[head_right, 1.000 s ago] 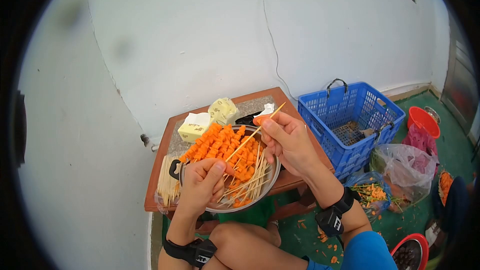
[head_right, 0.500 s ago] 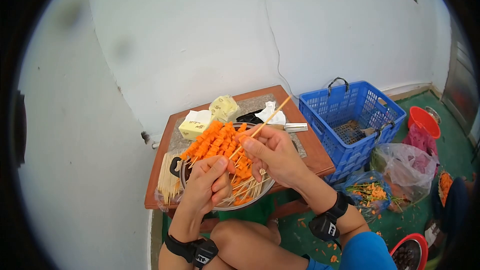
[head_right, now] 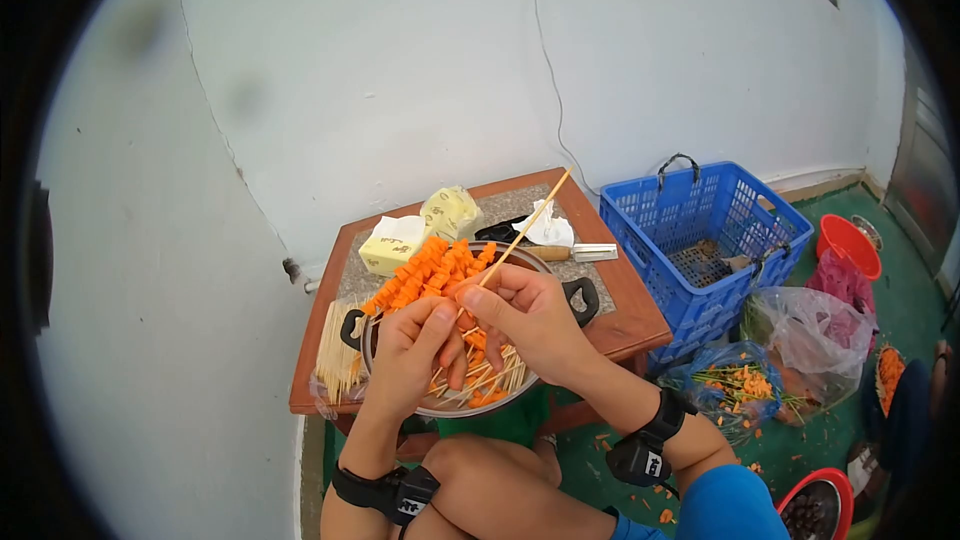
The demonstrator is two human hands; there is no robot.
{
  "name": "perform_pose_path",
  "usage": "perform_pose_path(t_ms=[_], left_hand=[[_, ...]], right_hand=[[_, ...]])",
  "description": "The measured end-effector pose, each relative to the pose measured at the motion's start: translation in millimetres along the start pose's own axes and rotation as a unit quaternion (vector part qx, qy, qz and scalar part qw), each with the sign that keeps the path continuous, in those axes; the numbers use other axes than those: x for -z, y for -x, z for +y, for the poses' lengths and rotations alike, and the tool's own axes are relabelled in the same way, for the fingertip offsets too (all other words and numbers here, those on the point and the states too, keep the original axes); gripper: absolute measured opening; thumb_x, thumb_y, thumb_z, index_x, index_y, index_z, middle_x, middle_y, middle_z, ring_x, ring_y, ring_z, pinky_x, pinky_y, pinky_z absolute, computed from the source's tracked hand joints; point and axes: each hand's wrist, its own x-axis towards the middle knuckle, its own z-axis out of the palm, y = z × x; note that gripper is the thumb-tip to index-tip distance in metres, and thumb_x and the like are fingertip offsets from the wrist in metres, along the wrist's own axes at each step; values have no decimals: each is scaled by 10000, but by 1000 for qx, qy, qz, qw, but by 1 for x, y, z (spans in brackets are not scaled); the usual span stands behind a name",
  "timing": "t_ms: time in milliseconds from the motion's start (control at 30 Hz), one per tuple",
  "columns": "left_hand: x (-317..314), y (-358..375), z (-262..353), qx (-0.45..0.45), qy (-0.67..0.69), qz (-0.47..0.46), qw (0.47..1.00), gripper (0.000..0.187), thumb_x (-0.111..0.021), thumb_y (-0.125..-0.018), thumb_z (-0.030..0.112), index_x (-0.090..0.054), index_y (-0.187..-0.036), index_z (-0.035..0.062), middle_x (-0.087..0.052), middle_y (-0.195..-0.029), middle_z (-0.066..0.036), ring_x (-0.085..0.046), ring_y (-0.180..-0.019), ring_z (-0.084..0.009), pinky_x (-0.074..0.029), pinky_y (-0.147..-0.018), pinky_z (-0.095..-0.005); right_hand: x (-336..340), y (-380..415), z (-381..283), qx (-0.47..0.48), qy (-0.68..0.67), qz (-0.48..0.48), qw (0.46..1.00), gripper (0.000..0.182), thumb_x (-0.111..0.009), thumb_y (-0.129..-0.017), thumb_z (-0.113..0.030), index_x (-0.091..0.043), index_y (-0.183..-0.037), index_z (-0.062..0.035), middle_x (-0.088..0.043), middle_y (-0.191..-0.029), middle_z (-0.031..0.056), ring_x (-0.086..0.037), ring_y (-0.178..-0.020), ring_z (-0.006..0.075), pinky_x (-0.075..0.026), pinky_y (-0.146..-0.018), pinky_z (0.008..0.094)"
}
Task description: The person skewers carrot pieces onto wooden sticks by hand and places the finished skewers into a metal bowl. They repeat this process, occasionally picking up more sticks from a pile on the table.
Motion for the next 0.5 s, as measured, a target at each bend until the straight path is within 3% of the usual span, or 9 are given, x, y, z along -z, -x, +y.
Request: perform_pose_path(t_ms=[233, 500], left_hand=[[2, 1, -3, -23, -81, 0, 996, 257, -404, -864, 194, -506, -792, -31, -418, -487, -11, -422, -389, -69, -344, -375, -176], [1, 6, 4, -42, -23, -16, 999, 253, -402, -863, 175, -501, -765, -36, -414, -481, -17, -422, -384, -75, -350, -380, -180]], right_hand=[[-2, -3, -1, 27, 15, 51, 998, 197, -496, -811, -142, -503, -892, 38, -474, -599, 38, -458, -414, 82, -380, -311, 184], [-10, -4, -11, 3, -7, 25, 1000, 163, -501, -803, -106, -494, -893, 29, -460, -590, 36, -463, -422, 88, -420, -325, 203]])
